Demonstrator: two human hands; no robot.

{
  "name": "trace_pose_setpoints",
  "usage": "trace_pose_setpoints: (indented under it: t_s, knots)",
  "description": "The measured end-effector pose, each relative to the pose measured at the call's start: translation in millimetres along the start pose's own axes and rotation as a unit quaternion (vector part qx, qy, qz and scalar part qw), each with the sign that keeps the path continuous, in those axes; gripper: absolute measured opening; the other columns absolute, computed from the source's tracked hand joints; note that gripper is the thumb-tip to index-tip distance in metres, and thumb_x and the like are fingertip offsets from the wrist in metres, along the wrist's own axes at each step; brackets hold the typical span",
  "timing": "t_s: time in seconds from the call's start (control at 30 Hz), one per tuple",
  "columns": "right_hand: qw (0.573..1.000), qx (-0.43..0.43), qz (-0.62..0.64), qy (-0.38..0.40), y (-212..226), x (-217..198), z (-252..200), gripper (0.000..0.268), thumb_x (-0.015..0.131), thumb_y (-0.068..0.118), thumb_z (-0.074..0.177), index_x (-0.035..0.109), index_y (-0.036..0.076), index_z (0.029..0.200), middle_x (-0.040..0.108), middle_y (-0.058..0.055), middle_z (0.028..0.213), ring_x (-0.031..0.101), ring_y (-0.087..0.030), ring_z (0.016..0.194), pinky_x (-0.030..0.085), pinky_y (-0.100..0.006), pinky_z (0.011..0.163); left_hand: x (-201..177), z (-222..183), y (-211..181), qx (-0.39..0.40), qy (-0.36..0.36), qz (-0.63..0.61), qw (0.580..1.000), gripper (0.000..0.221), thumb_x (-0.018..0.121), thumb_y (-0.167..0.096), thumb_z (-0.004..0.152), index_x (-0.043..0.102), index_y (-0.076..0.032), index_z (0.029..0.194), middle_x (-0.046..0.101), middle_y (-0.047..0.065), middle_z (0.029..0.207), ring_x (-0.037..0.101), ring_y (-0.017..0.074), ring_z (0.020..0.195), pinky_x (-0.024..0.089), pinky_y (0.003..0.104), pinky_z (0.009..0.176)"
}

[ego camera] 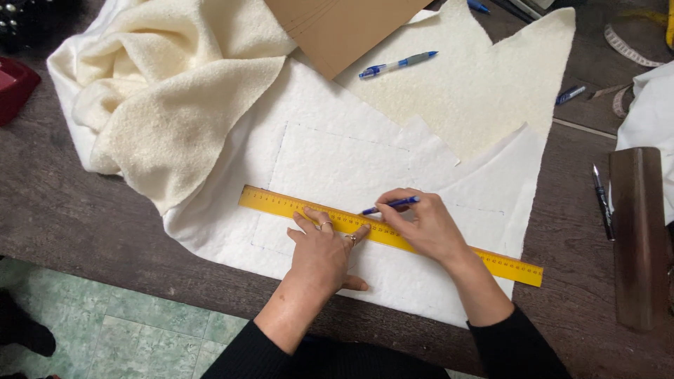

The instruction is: Tracing a garment pattern onto fabric using a pen and a ruler

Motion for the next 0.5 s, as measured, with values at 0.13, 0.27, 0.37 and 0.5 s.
trace_pose_setpoints:
  t_s: [0.13, 0.27, 0.37, 0.5]
  knots:
    - [0.999, 0.051, -0.002, -0.007, -12, -14, -16, 0.016, 0.065, 0.017, 0.088, 0.073, 0.004, 0.096, 0.072, -0.018, 0.073, 0.073, -0.028, 0.075, 0.058, -0.038, 0.075, 1, 0, 0, -0.010, -0.003, 0.005, 1.000, 0.095, 0.070, -0.074, 0.062, 0.039, -0.042, 0.145, 0.036, 0.046, 0.133, 0.038, 0.0660, 0.122, 0.039, 0.067, 0.094]
    - [0.997, 0.079, 0.004, -0.017, -23, -31, -29, 0.015, 0.066, 0.014, 0.087, 0.073, 0.002, 0.093, 0.072, -0.018, 0.072, 0.073, -0.027, 0.073, 0.057, -0.038, 0.075, 2, 1, -1, -0.008, -0.011, -0.002, 1.000, 0.094, 0.071, -0.073, 0.062, 0.040, -0.041, 0.145, 0.037, 0.047, 0.132, 0.039, 0.0659, 0.121, 0.039, 0.067, 0.093]
    - [0.994, 0.106, 0.003, -0.021, -34, -41, -40, 0.016, 0.065, 0.013, 0.086, 0.074, 0.001, 0.093, 0.072, -0.019, 0.072, 0.073, -0.028, 0.073, 0.058, -0.039, 0.075, 3, 2, -1, -0.007, -0.007, -0.001, 1.000, 0.094, 0.071, -0.073, 0.062, 0.039, -0.042, 0.145, 0.036, 0.047, 0.132, 0.039, 0.0660, 0.122, 0.039, 0.067, 0.094]
    - [0.993, 0.109, -0.025, -0.046, -53, -60, -52, 0.013, 0.067, 0.011, 0.085, 0.073, 0.002, 0.090, 0.072, -0.018, 0.071, 0.072, -0.027, 0.072, 0.057, -0.039, 0.074, 5, 2, 0, -0.010, -0.017, 0.000, 1.000, 0.094, 0.071, -0.073, 0.062, 0.040, -0.042, 0.144, 0.037, 0.046, 0.132, 0.039, 0.0651, 0.122, 0.038, 0.067, 0.095]
Point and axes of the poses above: each hand's wrist, its own z-axis towards the middle knuckle, its own x-axis out of the palm, y = z × x, the point moved 5 cm from there along z, towards the middle knuckle
